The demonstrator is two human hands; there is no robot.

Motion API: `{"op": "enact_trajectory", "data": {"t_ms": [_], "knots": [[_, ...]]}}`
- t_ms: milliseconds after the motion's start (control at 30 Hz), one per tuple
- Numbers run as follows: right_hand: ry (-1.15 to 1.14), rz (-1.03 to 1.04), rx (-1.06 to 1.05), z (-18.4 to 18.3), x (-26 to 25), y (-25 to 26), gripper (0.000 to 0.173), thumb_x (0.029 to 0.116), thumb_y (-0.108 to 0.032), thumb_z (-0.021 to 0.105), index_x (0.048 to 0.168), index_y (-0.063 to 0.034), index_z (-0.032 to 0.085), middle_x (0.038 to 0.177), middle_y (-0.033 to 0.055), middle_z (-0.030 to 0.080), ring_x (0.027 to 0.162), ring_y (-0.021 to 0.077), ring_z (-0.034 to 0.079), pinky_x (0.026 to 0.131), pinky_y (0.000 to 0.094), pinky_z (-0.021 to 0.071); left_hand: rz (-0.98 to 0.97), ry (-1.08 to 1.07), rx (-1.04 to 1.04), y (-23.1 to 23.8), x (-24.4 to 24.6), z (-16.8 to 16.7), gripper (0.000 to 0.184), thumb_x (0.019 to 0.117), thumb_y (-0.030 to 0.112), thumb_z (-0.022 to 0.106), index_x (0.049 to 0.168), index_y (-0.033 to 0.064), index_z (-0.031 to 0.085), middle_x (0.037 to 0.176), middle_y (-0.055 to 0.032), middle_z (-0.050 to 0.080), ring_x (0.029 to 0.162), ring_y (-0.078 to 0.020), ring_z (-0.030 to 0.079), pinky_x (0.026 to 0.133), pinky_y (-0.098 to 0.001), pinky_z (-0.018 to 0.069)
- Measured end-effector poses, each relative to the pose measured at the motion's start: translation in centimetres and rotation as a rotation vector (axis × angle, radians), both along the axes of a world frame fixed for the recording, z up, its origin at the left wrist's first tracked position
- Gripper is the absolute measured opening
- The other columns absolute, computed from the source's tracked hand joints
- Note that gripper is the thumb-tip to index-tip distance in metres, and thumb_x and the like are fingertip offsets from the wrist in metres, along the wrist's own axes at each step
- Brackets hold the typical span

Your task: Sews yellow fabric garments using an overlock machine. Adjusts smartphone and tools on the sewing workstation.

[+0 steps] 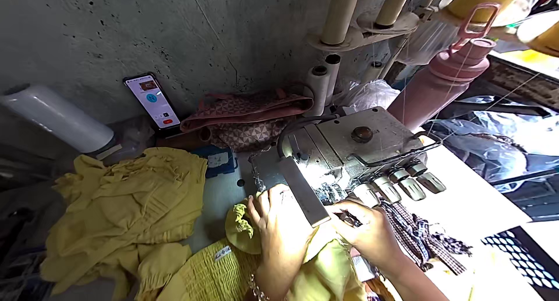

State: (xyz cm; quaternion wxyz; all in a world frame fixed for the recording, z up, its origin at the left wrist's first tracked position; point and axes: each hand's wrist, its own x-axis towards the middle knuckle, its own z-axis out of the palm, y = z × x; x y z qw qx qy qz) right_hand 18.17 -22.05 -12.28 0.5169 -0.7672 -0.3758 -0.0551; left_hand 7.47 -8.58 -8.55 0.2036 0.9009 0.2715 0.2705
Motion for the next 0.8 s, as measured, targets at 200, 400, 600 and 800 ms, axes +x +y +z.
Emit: {"op": "enact_trajectory", "data": {"t_ms": [200, 400, 600, 800], "knots": [[0.0, 0.012, -0.002, 0.1, -0.1, -0.1, 0.02, 0.0819, -0.027, 0.068, 0.083, -0.0094, 0.078, 0.078, -0.0035, 0.073, 0.069, -0.0076, 0.06, 0.067, 0.0112, 0.0475, -0.051, -0.021, -0.125, 0.7, -0.3, 0.6, 0.06, 0.0762, 0.032, 0.069, 0.13, 0.004, 0.067, 0.13, -0.0172, 0.063, 0.126, -0.0424, 0.052, 0.101, -0.0692, 0.0295], [0.019, 0.066, 0.011, 0.3, 0.1, -0.2, 0.019, 0.0844, -0.023, 0.069, 0.084, -0.0057, 0.077, 0.078, -0.0031, 0.071, 0.067, -0.0121, 0.054, 0.063, 0.0059, 0.0444, -0.122, 0.058, -0.08, 3.7, 0.7, 1.4, 0.022, 0.0783, 0.021, 0.081, 0.098, 0.0122, 0.08, 0.111, -0.0088, 0.072, 0.108, -0.0347, 0.062, 0.09, -0.0539, 0.0463], [0.04, 0.091, 0.007, 0.6, 0.1, -0.2, 0.018, 0.0868, -0.022, 0.07, 0.087, -0.0044, 0.076, 0.079, -0.0047, 0.07, 0.067, -0.0134, 0.052, 0.062, 0.0049, 0.043, -0.127, 0.208, -0.023, 3.8, 1.0, 1.1, 0.028, 0.0815, 0.023, 0.079, 0.107, 0.0112, 0.076, 0.119, -0.0062, 0.067, 0.118, -0.0308, 0.055, 0.102, -0.0561, 0.0352], [0.051, 0.125, 0.009, 0.5, 0.3, -0.3, 0.018, 0.0884, -0.02, 0.069, 0.088, -0.0033, 0.076, 0.082, -0.0039, 0.07, 0.069, -0.0128, 0.054, 0.063, 0.0049, 0.0437, 0.005, 0.222, 0.052, 2.7, 0.4, -0.1, 0.028, 0.0855, 0.01, 0.066, 0.113, 0.0062, 0.072, 0.124, -0.011, 0.064, 0.125, -0.0337, 0.055, 0.107, -0.064, 0.0315]]}}
